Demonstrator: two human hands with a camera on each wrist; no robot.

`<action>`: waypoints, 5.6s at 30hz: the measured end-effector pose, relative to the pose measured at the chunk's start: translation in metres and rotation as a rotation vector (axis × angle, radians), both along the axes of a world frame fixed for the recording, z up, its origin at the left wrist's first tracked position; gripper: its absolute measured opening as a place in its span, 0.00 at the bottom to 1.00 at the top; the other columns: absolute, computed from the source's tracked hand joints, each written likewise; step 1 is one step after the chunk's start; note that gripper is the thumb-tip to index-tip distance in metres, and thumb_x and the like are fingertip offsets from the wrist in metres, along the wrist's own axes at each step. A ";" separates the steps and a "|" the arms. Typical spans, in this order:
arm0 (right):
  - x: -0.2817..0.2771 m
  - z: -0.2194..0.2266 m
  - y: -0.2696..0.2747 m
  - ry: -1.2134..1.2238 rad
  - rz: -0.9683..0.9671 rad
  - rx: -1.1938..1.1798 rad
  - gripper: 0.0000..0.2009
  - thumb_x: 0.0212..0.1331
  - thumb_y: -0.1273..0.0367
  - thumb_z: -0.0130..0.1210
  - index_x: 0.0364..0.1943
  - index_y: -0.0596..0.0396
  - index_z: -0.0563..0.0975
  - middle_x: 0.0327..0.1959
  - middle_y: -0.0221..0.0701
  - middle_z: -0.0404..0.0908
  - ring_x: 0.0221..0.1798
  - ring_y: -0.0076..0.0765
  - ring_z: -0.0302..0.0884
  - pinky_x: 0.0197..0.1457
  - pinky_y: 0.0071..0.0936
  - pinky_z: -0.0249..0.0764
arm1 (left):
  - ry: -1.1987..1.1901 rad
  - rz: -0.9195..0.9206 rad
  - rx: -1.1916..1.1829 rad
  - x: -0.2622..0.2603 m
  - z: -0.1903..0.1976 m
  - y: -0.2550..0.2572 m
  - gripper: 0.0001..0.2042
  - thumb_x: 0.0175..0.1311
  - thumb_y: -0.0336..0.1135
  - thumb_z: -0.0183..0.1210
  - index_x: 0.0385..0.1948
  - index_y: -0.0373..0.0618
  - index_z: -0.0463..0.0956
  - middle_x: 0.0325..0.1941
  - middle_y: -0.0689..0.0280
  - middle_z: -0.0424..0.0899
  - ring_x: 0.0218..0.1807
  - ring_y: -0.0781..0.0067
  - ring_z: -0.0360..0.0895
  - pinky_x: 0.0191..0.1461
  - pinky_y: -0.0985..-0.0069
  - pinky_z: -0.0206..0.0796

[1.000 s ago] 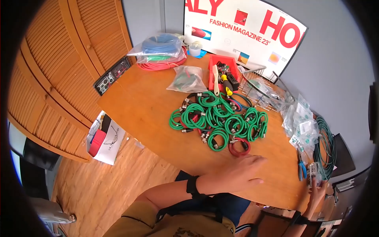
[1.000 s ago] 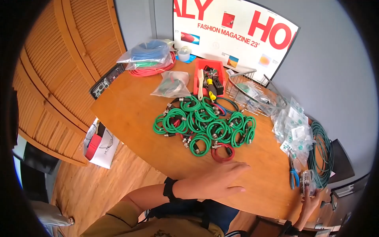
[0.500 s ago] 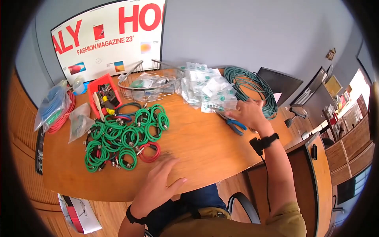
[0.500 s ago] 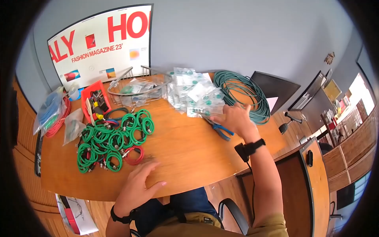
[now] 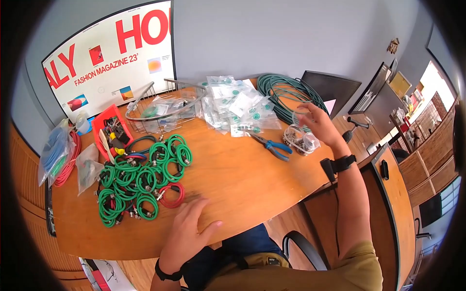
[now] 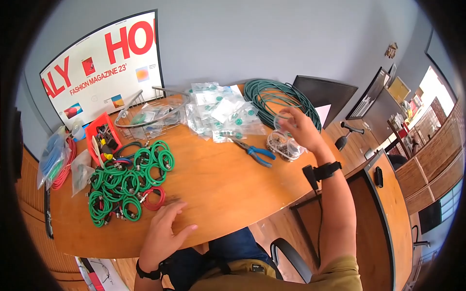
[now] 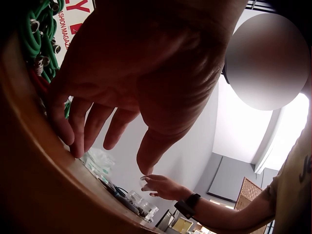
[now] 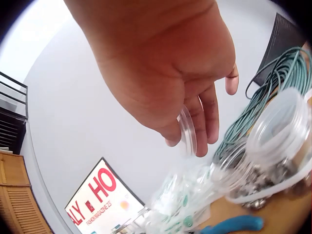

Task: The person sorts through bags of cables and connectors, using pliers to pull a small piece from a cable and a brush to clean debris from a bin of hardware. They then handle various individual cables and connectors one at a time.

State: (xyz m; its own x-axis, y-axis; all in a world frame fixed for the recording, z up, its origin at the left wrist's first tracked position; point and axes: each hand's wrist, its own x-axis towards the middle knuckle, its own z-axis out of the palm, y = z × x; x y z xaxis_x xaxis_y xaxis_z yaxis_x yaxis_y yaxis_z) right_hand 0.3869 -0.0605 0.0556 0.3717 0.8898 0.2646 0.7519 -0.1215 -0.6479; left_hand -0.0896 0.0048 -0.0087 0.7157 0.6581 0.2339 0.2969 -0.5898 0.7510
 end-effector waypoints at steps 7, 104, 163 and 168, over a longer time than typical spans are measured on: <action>0.020 -0.034 -0.011 0.316 -0.026 0.012 0.15 0.80 0.65 0.55 0.55 0.64 0.82 0.39 0.27 0.83 0.44 0.24 0.76 0.50 0.25 0.74 | -0.004 -0.014 0.060 0.004 0.002 -0.001 0.27 0.61 0.37 0.75 0.60 0.36 0.77 0.58 0.52 0.83 0.54 0.52 0.80 0.60 0.61 0.74; -0.096 -0.020 -0.013 -0.505 -0.073 0.152 0.24 0.71 0.54 0.63 0.58 0.61 0.81 0.54 0.50 0.86 0.59 0.55 0.82 0.59 0.45 0.78 | -0.100 0.082 0.013 0.029 -0.027 -0.044 0.60 0.47 0.41 0.84 0.82 0.41 0.50 0.82 0.44 0.56 0.82 0.40 0.57 0.79 0.48 0.55; -0.021 -0.054 -0.019 -0.295 -0.149 0.070 0.24 0.76 0.50 0.49 0.55 0.57 0.79 0.50 0.45 0.83 0.51 0.59 0.82 0.54 0.46 0.76 | 0.040 0.149 0.132 0.026 -0.035 -0.046 0.51 0.55 0.41 0.79 0.79 0.36 0.55 0.77 0.41 0.67 0.74 0.39 0.69 0.68 0.49 0.59; -0.002 -0.067 -0.021 -0.272 -0.170 0.125 0.21 0.78 0.55 0.46 0.54 0.59 0.79 0.48 0.47 0.82 0.49 0.58 0.82 0.54 0.46 0.75 | 0.028 0.142 0.145 0.027 -0.036 -0.046 0.51 0.55 0.41 0.79 0.79 0.36 0.56 0.76 0.41 0.68 0.74 0.39 0.69 0.68 0.49 0.59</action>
State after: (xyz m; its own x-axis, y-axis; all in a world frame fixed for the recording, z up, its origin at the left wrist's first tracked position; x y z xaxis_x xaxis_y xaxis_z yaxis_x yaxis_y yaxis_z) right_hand 0.3845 -0.0812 -0.0114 0.4133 0.7756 0.4772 0.8748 -0.1927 -0.4445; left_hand -0.0629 -0.0416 -0.0445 0.6254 0.7141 0.3146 0.4045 -0.6415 0.6518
